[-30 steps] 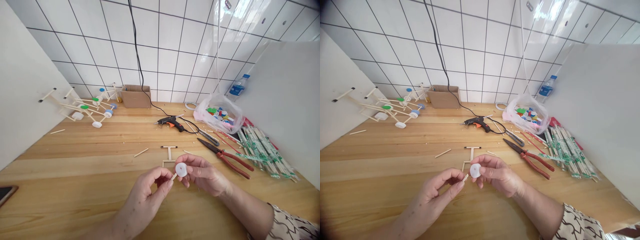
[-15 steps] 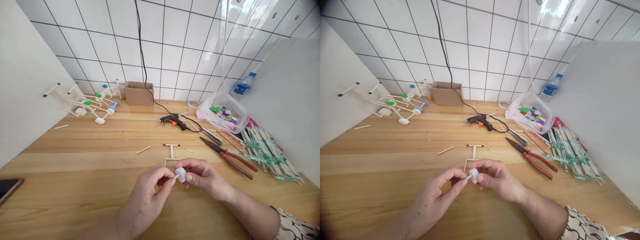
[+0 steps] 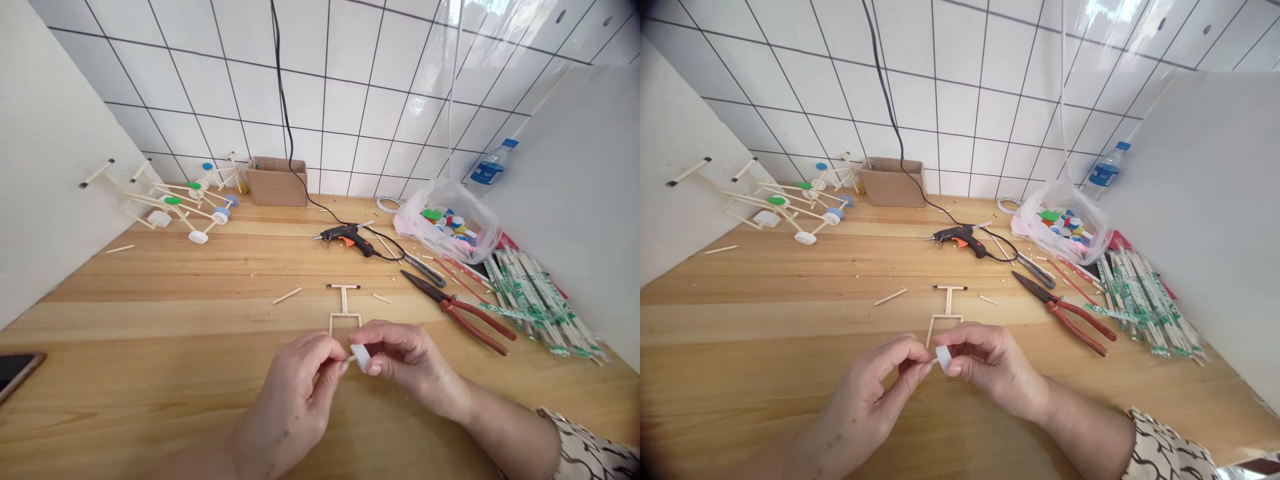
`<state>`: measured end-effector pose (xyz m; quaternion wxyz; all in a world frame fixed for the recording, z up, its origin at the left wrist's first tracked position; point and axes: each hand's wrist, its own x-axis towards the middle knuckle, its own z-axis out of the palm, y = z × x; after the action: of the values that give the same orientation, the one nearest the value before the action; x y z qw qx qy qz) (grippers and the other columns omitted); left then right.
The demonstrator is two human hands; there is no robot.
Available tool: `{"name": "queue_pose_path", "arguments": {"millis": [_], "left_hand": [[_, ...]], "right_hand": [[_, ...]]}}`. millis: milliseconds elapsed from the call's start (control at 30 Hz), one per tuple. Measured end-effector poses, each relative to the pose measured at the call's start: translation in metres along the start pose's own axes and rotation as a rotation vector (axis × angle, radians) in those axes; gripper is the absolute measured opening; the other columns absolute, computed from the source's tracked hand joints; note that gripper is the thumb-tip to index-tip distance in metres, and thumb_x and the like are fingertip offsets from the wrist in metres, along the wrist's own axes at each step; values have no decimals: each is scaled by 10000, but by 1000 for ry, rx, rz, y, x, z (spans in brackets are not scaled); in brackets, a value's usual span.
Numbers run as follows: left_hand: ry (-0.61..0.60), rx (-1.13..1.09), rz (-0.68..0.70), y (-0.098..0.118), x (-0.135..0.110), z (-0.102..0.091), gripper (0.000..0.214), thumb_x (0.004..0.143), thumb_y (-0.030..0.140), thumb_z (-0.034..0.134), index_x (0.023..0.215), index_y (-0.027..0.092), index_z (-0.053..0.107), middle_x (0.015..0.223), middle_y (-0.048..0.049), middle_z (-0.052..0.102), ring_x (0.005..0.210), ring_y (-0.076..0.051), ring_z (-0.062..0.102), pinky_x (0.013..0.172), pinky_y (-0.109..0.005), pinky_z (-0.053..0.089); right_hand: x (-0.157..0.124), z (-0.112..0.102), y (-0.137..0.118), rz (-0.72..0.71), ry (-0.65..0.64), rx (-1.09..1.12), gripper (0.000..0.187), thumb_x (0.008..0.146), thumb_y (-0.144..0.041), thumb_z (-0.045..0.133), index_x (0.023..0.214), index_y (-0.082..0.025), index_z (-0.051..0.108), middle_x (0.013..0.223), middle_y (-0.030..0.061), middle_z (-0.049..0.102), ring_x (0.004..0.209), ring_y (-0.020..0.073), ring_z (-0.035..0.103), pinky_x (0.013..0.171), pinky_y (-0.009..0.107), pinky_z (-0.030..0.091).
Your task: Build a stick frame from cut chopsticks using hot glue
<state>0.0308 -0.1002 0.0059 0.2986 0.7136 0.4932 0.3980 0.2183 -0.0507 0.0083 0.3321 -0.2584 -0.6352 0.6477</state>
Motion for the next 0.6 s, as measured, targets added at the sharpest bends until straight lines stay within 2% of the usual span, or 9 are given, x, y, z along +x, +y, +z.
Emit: {"name": "queue_pose_path", "arguments": {"millis": [133, 267, 333, 500, 600], "left_hand": [[30, 70, 87, 1, -1, -1, 201, 881, 137, 421, 716, 190, 523, 630, 10, 518, 588, -128, 495, 551, -227, 372], [64, 118, 161, 2, -2, 1, 214, 882, 101, 404, 720, 184, 515, 642, 2, 524, 596, -131, 489, 561, -236, 367], [83, 129, 186, 3, -3, 1, 210, 879, 87, 402, 726, 182, 511, 638, 3, 523, 591, -128, 481, 559, -237, 361], [56, 112, 201, 3, -3, 1, 192, 863, 62, 405, 746, 185, 494, 640, 13, 520, 595, -121, 482, 560, -228, 360], [28, 90, 173, 4, -2, 0, 195, 864, 65, 407, 728, 188, 475, 633, 18, 509, 587, -115, 479, 556, -224, 359]], "right_hand": [[-1, 4, 1, -96, 69, -145, 240, 801, -238, 687, 1040, -248, 705, 795, 23, 641, 714, 127, 550, 683, 268, 466], [-4, 9, 2, 7, 102, -54, 223, 787, -268, 701, 1010, -254, 713, 805, 20, 650, 710, 125, 571, 670, 261, 487], [-5, 10, 2, 12, 111, -25, 218, 789, -272, 700, 1006, -259, 712, 810, 17, 650, 709, 124, 582, 655, 252, 493], [-6, 10, 0, -254, 83, -304, 276, 834, -202, 644, 1101, -264, 665, 818, 36, 662, 718, 151, 584, 670, 285, 484], [-7, 11, 0, -301, 83, -382, 281, 848, -215, 627, 1125, -258, 648, 823, 45, 662, 712, 158, 578, 655, 290, 480]]}}
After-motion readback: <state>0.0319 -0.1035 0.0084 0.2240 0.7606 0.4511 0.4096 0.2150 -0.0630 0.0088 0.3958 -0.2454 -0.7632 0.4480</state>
